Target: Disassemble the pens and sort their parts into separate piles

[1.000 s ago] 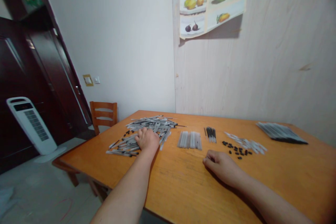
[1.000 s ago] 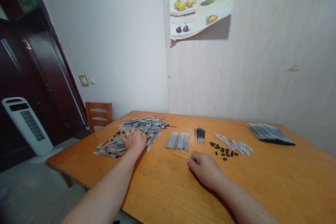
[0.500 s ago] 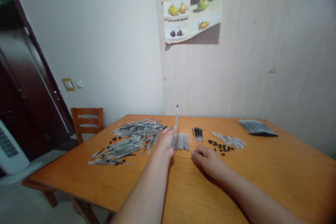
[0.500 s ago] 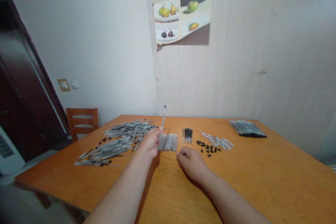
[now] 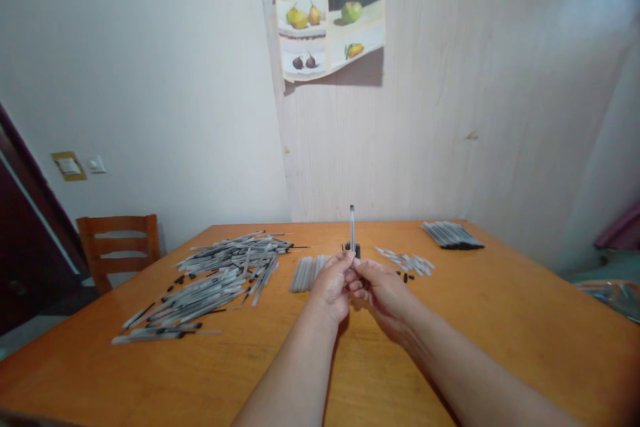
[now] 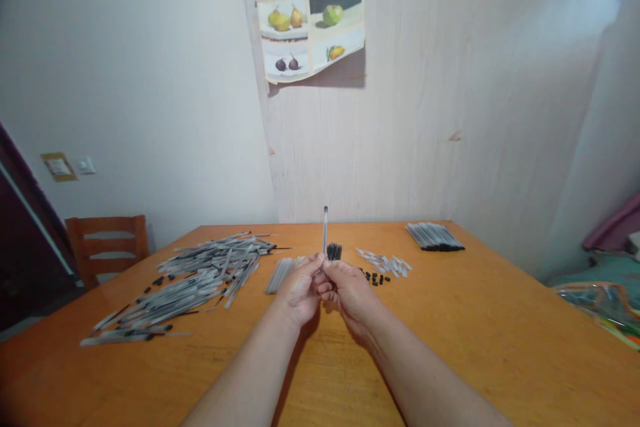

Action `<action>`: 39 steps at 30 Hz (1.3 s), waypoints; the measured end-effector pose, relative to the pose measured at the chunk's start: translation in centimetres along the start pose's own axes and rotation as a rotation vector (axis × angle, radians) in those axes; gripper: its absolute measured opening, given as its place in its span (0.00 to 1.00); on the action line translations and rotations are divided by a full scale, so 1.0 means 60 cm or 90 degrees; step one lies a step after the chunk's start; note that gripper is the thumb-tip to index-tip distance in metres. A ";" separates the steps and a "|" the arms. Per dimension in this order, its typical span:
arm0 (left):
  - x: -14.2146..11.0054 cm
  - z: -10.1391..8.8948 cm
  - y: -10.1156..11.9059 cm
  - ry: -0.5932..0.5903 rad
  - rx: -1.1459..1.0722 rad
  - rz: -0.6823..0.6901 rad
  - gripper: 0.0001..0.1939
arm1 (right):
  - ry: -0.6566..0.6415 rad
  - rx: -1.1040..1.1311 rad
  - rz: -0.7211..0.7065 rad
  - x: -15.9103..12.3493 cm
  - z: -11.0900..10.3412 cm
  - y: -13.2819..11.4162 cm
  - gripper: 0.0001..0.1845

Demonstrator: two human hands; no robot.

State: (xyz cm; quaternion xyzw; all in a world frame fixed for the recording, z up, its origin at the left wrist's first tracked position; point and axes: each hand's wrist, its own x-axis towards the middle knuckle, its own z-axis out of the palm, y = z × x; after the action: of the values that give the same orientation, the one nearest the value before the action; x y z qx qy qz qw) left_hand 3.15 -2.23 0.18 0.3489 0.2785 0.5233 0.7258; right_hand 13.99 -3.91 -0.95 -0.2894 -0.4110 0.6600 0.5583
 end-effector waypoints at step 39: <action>-0.013 0.018 0.020 0.185 -0.096 0.132 0.12 | -0.036 -0.284 -0.032 -0.012 0.042 0.004 0.20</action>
State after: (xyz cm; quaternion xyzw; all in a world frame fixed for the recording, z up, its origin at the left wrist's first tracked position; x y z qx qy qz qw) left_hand 3.05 -2.94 1.81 0.2411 0.3025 0.6597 0.6443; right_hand 11.91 -5.18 0.00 -0.3767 -0.5693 0.5469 0.4847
